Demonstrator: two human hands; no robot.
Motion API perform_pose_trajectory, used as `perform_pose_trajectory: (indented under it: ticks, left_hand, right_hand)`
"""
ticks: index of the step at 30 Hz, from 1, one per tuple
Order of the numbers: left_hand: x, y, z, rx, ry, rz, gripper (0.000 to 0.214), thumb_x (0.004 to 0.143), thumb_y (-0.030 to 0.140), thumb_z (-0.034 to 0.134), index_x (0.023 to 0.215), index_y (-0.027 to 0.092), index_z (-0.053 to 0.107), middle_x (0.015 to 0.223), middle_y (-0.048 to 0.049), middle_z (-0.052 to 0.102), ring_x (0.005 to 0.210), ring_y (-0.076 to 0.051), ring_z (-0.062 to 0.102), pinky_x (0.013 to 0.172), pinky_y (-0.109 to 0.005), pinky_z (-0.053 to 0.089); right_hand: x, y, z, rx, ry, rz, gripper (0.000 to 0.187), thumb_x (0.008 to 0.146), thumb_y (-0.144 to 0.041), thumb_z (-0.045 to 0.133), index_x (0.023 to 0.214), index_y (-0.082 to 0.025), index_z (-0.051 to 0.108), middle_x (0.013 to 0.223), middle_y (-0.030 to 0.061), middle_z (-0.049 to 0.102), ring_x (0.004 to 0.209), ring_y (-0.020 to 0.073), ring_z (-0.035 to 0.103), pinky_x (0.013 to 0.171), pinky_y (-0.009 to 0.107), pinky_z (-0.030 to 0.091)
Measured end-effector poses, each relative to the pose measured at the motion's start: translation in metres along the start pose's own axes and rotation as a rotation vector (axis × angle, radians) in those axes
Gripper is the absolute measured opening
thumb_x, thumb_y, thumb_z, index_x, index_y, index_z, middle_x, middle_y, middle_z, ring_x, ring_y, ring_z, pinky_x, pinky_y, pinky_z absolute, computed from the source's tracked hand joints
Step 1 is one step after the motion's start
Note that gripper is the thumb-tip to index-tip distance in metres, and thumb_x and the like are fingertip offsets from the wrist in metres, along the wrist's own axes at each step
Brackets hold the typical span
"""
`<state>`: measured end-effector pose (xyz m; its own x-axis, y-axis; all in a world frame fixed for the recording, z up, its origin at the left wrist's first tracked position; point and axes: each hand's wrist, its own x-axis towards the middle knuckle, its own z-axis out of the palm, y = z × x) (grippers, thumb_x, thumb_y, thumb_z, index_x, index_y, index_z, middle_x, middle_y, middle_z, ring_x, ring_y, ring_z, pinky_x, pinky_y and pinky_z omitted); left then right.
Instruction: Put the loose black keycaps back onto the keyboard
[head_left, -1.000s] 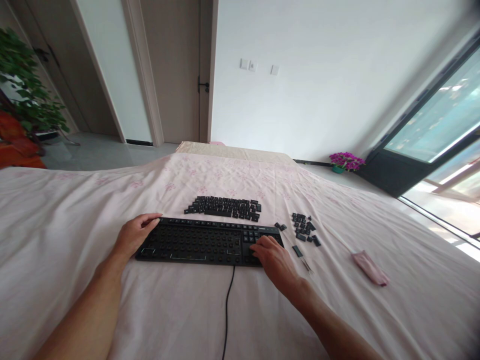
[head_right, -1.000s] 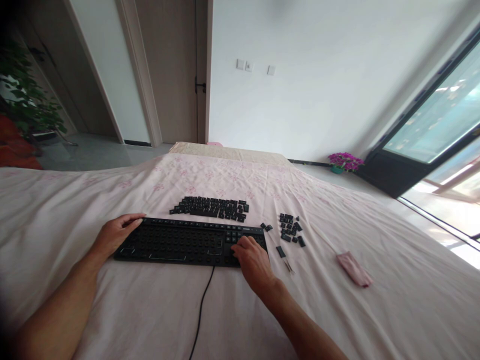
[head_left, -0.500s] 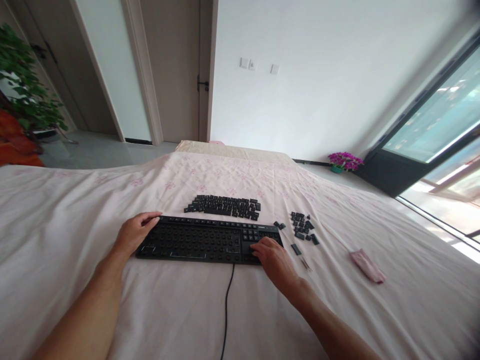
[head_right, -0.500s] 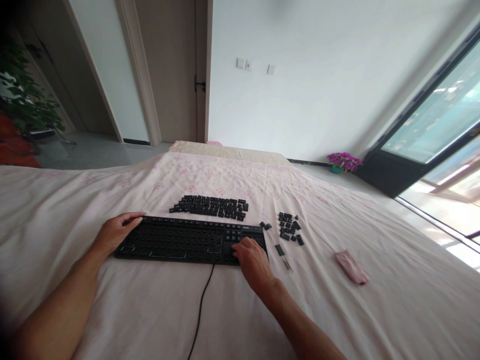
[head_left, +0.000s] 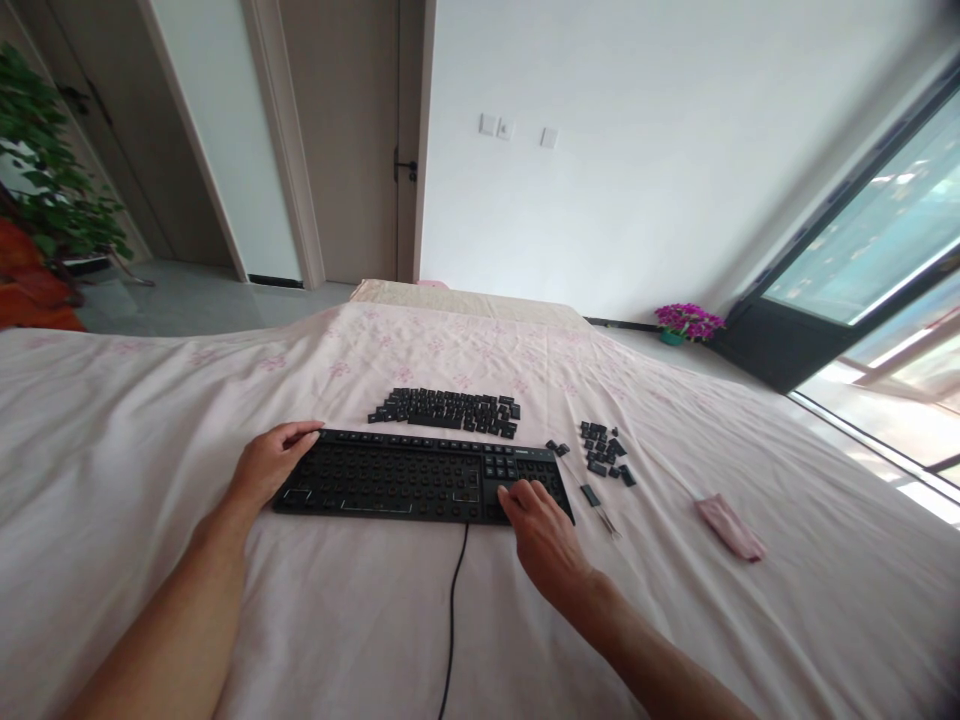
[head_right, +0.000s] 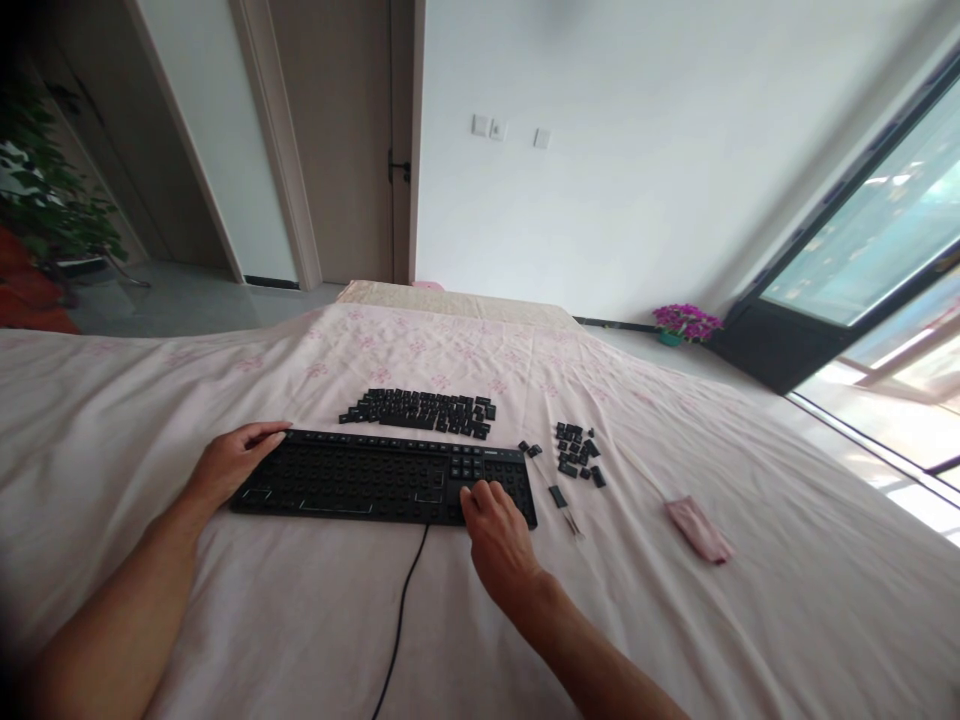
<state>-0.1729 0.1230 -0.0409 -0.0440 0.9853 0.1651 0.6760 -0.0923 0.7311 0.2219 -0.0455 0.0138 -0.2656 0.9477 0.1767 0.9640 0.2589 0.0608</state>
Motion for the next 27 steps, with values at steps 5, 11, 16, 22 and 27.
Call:
perform_pose_trajectory:
  ticks: [5, 11, 16, 22, 27]
  left_hand:
    - [0.000, 0.000, 0.000, 0.012, 0.004, 0.006, 0.044, 0.078, 0.051, 0.052, 0.108, 0.024, 0.070, 0.106, -0.0029, 0.071, 0.095, -0.021, 0.065, 0.084, -0.027, 0.048]
    - [0.001, -0.002, 0.000, 0.032, -0.004, 0.015, 0.042, 0.079, 0.049, 0.051, 0.109, 0.025, 0.069, 0.110, -0.0022, 0.070, 0.098, -0.021, 0.064, 0.086, -0.027, 0.047]
    - [0.001, -0.003, 0.001, 0.029, -0.004, 0.016, 0.042, 0.079, 0.050, 0.052, 0.109, 0.026, 0.069, 0.110, -0.0021, 0.070, 0.098, -0.021, 0.064, 0.086, -0.027, 0.047]
    - [0.000, -0.001, 0.000, 0.014, -0.006, 0.008, 0.043, 0.079, 0.050, 0.052, 0.108, 0.025, 0.070, 0.109, -0.0023, 0.071, 0.097, -0.021, 0.065, 0.086, -0.027, 0.048]
    - [0.000, 0.002, -0.001, 0.020, -0.006, -0.003, 0.044, 0.078, 0.051, 0.052, 0.108, 0.024, 0.070, 0.107, -0.0030, 0.071, 0.095, -0.022, 0.066, 0.082, -0.027, 0.049]
  right_hand:
    - [-0.008, -0.005, 0.001, -0.043, 0.006, 0.027, 0.047, 0.082, -0.003, 0.045, 0.125, -0.019, 0.055, 0.101, 0.0106, 0.057, 0.092, 0.0230, 0.047, 0.079, 0.035, 0.038]
    - [0.013, 0.045, -0.016, 0.190, 0.035, 0.066, 0.033, 0.092, -0.020, 0.043, 0.112, -0.032, 0.067, 0.100, 0.0033, 0.061, 0.090, 0.0172, 0.050, 0.078, 0.028, 0.039]
    - [0.046, 0.114, -0.011, 0.093, 0.095, 0.422, 0.027, 0.089, -0.033, 0.049, 0.103, -0.029, 0.072, 0.102, 0.0039, 0.065, 0.097, 0.0207, 0.052, 0.079, 0.030, 0.038]
    - [0.073, 0.136, 0.004, 0.018, -0.088, 0.430, 0.023, 0.081, -0.033, 0.058, 0.097, -0.031, 0.074, 0.094, 0.0048, 0.071, 0.102, 0.0240, 0.053, 0.086, 0.035, 0.034]
    - [0.088, 0.136, 0.012, 0.065, -0.143, 0.460, 0.024, 0.075, -0.032, 0.062, 0.096, -0.032, 0.074, 0.089, 0.0040, 0.072, 0.101, 0.0231, 0.056, 0.083, 0.032, 0.036]
